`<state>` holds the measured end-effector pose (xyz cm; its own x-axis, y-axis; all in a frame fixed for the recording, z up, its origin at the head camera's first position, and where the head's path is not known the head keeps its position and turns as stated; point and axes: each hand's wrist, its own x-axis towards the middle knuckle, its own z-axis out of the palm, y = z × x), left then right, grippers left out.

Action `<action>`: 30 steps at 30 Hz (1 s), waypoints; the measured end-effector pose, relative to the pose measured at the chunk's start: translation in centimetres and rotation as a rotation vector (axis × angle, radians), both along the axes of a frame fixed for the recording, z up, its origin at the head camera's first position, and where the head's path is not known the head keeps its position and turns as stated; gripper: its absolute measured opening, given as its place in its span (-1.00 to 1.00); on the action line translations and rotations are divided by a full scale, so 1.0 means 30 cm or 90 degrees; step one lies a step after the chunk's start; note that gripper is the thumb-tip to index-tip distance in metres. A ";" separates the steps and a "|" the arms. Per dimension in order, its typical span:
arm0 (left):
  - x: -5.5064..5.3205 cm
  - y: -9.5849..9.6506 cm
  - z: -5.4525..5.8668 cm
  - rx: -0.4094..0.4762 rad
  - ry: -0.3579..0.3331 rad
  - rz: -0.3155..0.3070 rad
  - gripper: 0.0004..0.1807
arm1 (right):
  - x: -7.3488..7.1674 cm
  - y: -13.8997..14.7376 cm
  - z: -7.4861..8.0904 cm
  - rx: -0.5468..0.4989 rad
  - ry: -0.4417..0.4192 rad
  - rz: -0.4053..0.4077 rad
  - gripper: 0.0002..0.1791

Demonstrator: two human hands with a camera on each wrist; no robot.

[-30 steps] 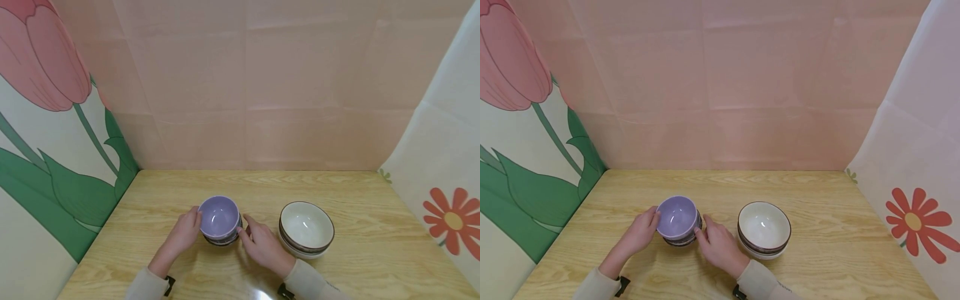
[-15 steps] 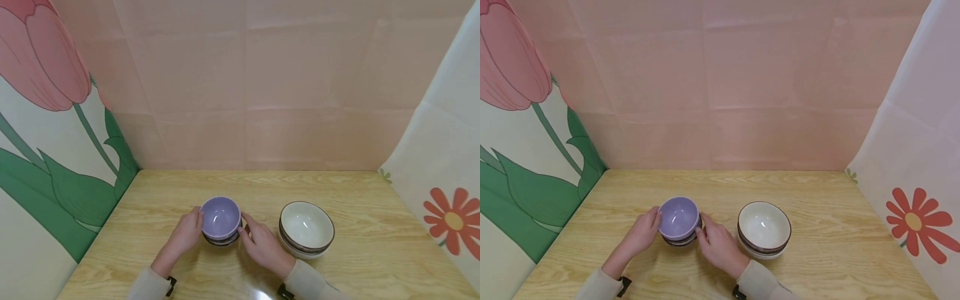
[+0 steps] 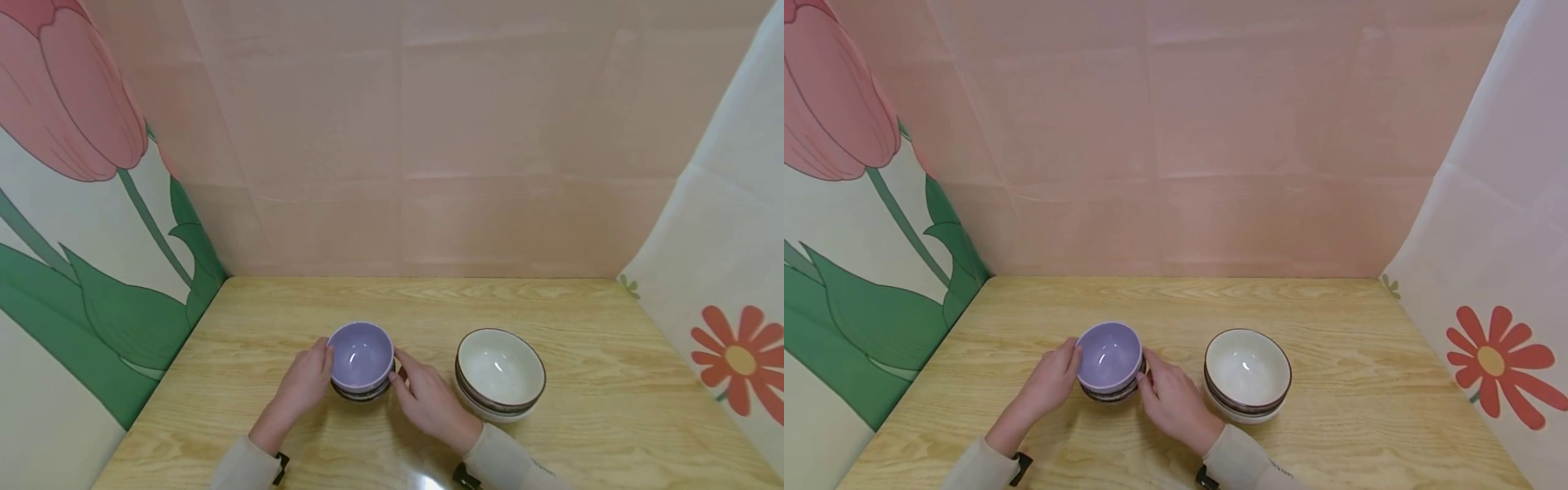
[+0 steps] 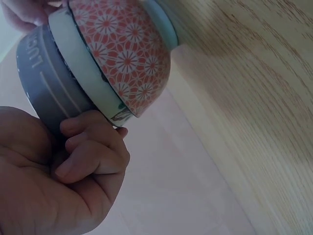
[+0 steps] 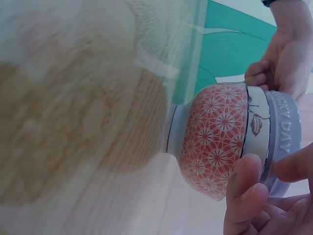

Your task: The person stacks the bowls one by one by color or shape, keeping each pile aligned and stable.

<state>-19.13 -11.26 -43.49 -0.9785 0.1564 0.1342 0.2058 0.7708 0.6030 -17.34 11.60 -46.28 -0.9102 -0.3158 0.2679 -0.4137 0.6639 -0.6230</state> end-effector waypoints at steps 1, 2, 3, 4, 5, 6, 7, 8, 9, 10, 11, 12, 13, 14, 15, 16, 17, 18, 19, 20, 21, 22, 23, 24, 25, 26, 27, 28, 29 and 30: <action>0.000 0.001 0.000 -0.005 0.000 0.003 -0.68 | 0.000 0.000 0.000 -0.002 0.000 0.002 -0.49; 0.000 0.001 0.000 -0.009 0.001 0.005 -0.68 | 0.001 -0.001 0.001 -0.004 0.000 0.004 -0.49; 0.000 0.001 0.001 -0.012 0.001 0.006 -0.69 | 0.001 -0.001 0.002 -0.004 0.000 0.005 -0.49; 0.000 0.002 0.001 -0.015 0.002 0.007 -0.69 | 0.001 -0.001 0.002 -0.005 0.000 0.006 -0.49; 0.000 0.002 0.002 -0.017 0.002 0.008 -0.69 | 0.001 -0.002 0.003 -0.004 -0.001 0.006 -0.49; 0.000 0.002 0.001 -0.019 0.002 0.009 -0.70 | 0.001 -0.002 0.003 -0.003 -0.001 0.007 -0.49; -0.001 0.002 0.000 -0.022 0.001 0.009 -0.70 | 0.001 -0.002 0.004 -0.003 -0.002 0.007 -0.49; -0.001 0.002 -0.001 -0.026 0.002 0.010 -0.70 | 0.000 -0.002 0.005 -0.003 -0.004 0.007 -0.49; -0.002 0.001 -0.001 -0.028 0.003 0.010 -0.70 | 0.000 -0.003 0.005 -0.002 -0.005 0.007 -0.50; -0.003 0.001 -0.002 -0.032 0.003 0.011 -0.71 | 0.000 -0.003 0.005 -0.002 -0.006 0.008 -0.50; -0.004 0.000 -0.003 -0.036 0.002 0.011 -0.71 | 0.000 -0.003 0.005 -0.003 -0.007 0.008 -0.50; -0.005 0.000 -0.003 -0.038 0.001 0.012 -0.71 | 0.000 -0.003 0.006 -0.003 -0.007 0.009 -0.50; -0.005 -0.001 -0.002 -0.041 0.000 0.011 -0.71 | -0.001 -0.004 0.006 -0.004 -0.008 0.009 -0.50; -0.005 -0.001 -0.002 -0.043 0.000 0.011 -0.71 | 0.000 -0.004 0.006 -0.005 -0.008 0.009 -0.50; -0.005 -0.001 0.000 -0.045 0.000 0.011 -0.71 | 0.000 -0.004 0.007 -0.005 -0.007 0.009 -0.50; -0.005 -0.002 0.001 -0.049 0.001 0.011 -0.71 | 0.000 -0.004 0.007 -0.007 -0.006 0.008 -0.50; -0.004 -0.002 0.002 -0.051 0.002 0.011 -0.71 | 0.000 -0.005 0.007 -0.009 -0.004 0.007 -0.51; -0.004 -0.001 0.003 -0.052 0.005 0.009 -0.71 | 0.001 -0.005 0.007 -0.010 -0.002 0.004 -0.51; -0.003 -0.001 0.004 -0.055 0.009 0.009 -0.71 | 0.001 -0.005 0.007 -0.011 -0.001 0.002 -0.52; -0.003 -0.001 0.005 -0.056 0.011 0.008 -0.72 | 0.002 -0.005 0.008 -0.012 0.000 0.000 -0.52; -0.003 -0.001 0.006 -0.058 0.013 0.007 -0.72 | 0.002 -0.005 0.008 -0.013 0.002 -0.002 -0.53; -0.003 -0.001 0.007 -0.058 0.015 0.006 -0.72 | 0.002 -0.006 0.009 -0.014 0.003 -0.004 -0.53; -0.003 -0.001 0.008 -0.057 0.015 0.004 -0.73 | 0.002 -0.006 0.010 -0.014 0.004 -0.005 -0.53; -0.003 -0.001 0.009 -0.057 0.015 0.002 -0.73 | 0.003 -0.006 0.011 -0.015 0.004 -0.007 -0.53; -0.003 -0.001 0.010 -0.055 0.011 0.001 -0.72 | 0.002 -0.006 0.012 -0.018 0.003 -0.005 -0.53; -0.003 -0.001 0.011 -0.054 0.007 0.001 -0.71 | 0.002 -0.006 0.012 -0.021 0.003 -0.003 -0.53; -0.003 -0.001 0.012 -0.052 0.002 0.000 -0.70 | 0.001 -0.006 0.013 -0.024 0.002 -0.002 -0.53; -0.003 -0.001 0.013 -0.051 -0.003 -0.001 -0.68 | 0.001 -0.006 0.014 -0.029 -0.001 0.002 -0.53; -0.003 -0.001 0.013 -0.051 -0.007 -0.001 -0.67 | 0.000 -0.006 0.014 -0.033 -0.003 0.006 -0.53; -0.003 -0.001 0.014 -0.050 -0.011 -0.001 -0.66 | -0.001 -0.006 0.014 -0.038 -0.007 0.009 -0.53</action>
<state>-19.23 -11.29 -43.08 -0.9803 0.1679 0.1041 0.1975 0.8151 0.5447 -17.36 11.40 -45.85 -0.9084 -0.3129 0.2773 -0.4165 0.6189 -0.6659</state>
